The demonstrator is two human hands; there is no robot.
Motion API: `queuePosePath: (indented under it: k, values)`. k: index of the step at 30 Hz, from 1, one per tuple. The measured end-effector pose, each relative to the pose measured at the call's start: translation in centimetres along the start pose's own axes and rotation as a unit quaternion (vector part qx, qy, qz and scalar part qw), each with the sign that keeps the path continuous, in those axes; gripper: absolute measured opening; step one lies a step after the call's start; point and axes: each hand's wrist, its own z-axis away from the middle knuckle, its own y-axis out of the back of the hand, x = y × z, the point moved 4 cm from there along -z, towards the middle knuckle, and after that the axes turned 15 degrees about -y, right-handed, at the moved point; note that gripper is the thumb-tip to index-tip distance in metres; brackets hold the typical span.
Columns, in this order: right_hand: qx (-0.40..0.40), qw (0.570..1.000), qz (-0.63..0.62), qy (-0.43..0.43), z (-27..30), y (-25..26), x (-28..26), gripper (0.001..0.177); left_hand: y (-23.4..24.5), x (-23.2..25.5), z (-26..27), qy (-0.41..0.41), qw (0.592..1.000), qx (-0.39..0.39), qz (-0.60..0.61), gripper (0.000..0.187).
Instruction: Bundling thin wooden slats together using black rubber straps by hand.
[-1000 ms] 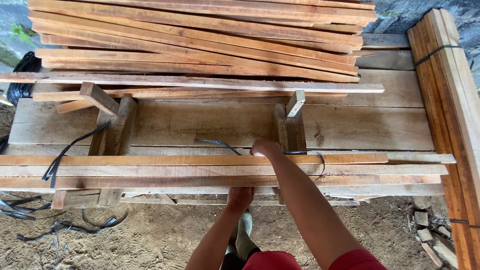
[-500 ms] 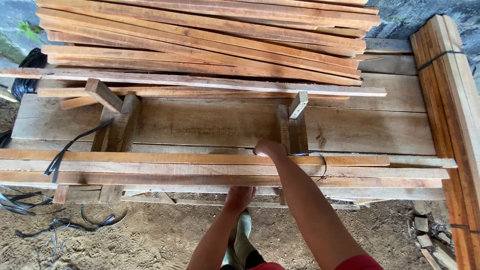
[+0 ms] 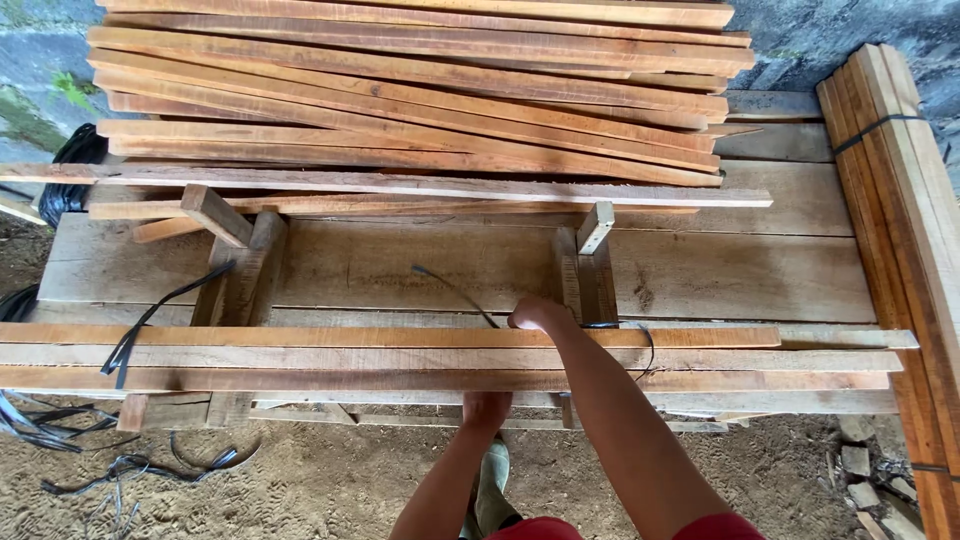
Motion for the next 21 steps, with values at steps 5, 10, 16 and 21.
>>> queuePosePath:
  k: [5,10,16,21]
  values:
    - [0.018,0.998,0.055,0.027,2.2,1.4,0.7,0.042,5.9,0.5,-1.9,0.001,1.000,-0.011,0.016,0.011]
    - [0.027,0.995,0.079,0.061,-0.4,-0.3,0.2,0.041,5.8,-0.3,-2.3,0.034,0.996,-0.070,0.043,0.011]
    - [-0.009,0.964,-0.264,0.017,-10.6,-3.9,1.1,0.065,7.8,1.2,-1.9,-0.004,1.000,0.015,0.002,0.013]
    - [0.022,0.945,-0.325,-0.006,-11.6,-4.6,3.6,0.029,12.3,3.1,-2.8,0.016,0.989,0.006,0.149,0.015]
